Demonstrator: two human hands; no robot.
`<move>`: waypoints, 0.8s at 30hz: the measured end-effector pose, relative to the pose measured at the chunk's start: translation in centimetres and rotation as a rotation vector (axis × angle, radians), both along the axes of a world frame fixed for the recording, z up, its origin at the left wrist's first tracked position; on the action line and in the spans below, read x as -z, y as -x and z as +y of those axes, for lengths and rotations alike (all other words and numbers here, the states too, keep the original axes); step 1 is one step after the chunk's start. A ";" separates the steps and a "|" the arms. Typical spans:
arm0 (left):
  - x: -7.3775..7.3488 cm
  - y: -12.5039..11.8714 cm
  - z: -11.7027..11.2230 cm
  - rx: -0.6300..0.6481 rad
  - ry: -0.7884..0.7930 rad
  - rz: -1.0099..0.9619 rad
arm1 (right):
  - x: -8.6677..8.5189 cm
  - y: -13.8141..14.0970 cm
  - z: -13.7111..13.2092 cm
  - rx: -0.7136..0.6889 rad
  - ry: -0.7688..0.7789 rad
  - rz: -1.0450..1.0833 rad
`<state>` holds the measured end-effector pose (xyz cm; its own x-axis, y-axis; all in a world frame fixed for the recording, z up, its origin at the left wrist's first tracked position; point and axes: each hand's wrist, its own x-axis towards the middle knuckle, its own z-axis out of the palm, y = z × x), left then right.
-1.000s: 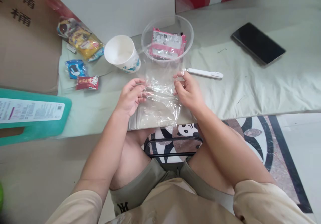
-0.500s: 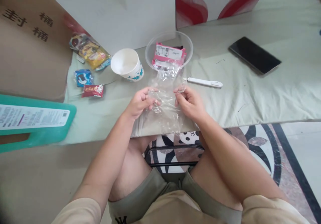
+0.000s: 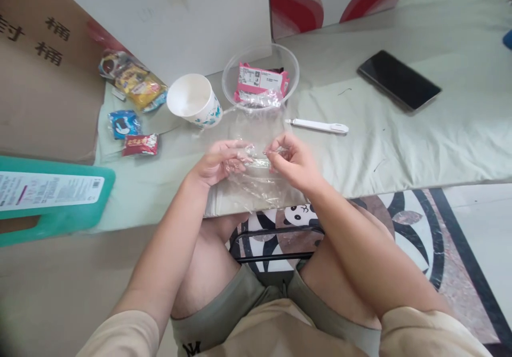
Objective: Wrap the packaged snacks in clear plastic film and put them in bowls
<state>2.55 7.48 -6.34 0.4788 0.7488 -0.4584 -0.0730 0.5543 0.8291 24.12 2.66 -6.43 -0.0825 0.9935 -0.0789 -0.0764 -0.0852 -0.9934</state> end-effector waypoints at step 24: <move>0.0 0.3 0.1 -0.080 -0.186 0.047 | 1.6 -1.2 1.0 0.146 -0.138 -0.050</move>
<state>2.23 7.61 -6.36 0.3957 0.8574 -0.3289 -0.0693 0.3851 0.9203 25.29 3.64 -8.07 0.0642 0.9962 0.0583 -0.0278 0.0601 -0.9978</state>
